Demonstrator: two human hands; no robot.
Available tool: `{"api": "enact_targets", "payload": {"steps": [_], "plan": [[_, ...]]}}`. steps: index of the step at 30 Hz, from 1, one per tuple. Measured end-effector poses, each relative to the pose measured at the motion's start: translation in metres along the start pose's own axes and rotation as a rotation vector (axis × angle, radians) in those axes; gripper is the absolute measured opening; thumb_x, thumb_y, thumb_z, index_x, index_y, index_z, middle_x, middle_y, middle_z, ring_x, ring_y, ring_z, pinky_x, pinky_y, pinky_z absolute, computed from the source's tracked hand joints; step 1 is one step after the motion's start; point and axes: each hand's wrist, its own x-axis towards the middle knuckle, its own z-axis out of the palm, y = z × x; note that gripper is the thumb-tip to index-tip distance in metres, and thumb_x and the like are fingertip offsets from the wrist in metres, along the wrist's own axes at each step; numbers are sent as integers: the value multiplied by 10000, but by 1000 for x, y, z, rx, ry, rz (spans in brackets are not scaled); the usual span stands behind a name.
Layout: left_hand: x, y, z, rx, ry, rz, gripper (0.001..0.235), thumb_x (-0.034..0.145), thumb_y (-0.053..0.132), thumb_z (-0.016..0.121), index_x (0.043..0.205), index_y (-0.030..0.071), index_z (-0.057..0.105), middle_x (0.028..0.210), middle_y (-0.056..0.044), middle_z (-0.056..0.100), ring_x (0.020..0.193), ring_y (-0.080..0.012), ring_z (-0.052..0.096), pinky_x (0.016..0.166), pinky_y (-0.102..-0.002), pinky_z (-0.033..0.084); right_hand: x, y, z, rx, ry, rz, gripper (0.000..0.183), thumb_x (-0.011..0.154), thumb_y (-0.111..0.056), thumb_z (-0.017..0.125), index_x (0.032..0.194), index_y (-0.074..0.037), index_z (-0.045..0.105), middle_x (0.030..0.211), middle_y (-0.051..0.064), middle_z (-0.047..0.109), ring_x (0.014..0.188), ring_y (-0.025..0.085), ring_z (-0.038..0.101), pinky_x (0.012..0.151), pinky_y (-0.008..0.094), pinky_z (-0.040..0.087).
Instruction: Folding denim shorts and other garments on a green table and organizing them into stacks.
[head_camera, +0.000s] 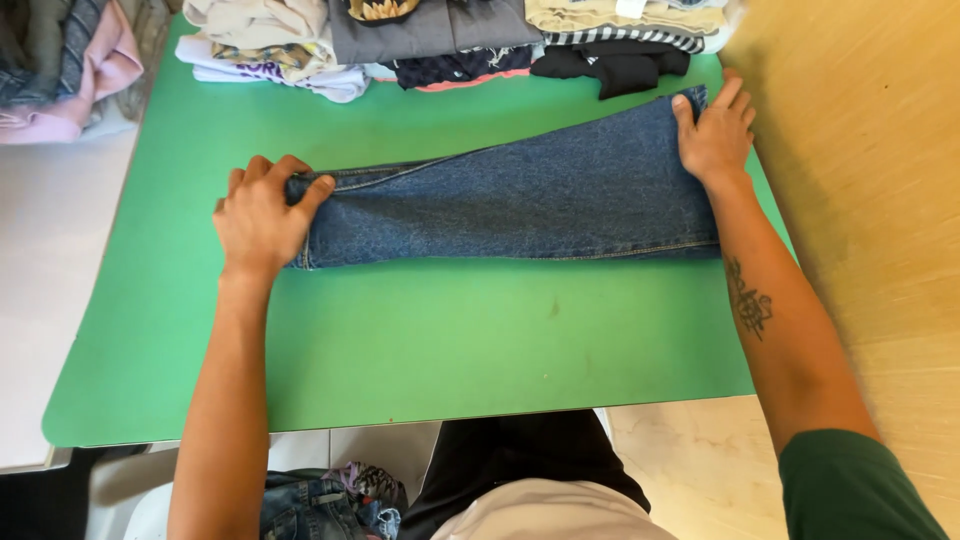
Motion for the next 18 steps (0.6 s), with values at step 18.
{"api": "enact_targets", "payload": {"steps": [18], "plan": [[-16, 171, 66, -127, -221, 686, 607, 1055, 459, 405, 1578, 151, 400, 1676, -65, 309, 1540, -306, 206, 1242, -457, 152, -112, -114, -3, -120, -251, -699, 623, 1057, -556, 430, 1607, -267, 376, 1690, 101, 259, 1534, 430, 206, 1182, 674, 218]]}}
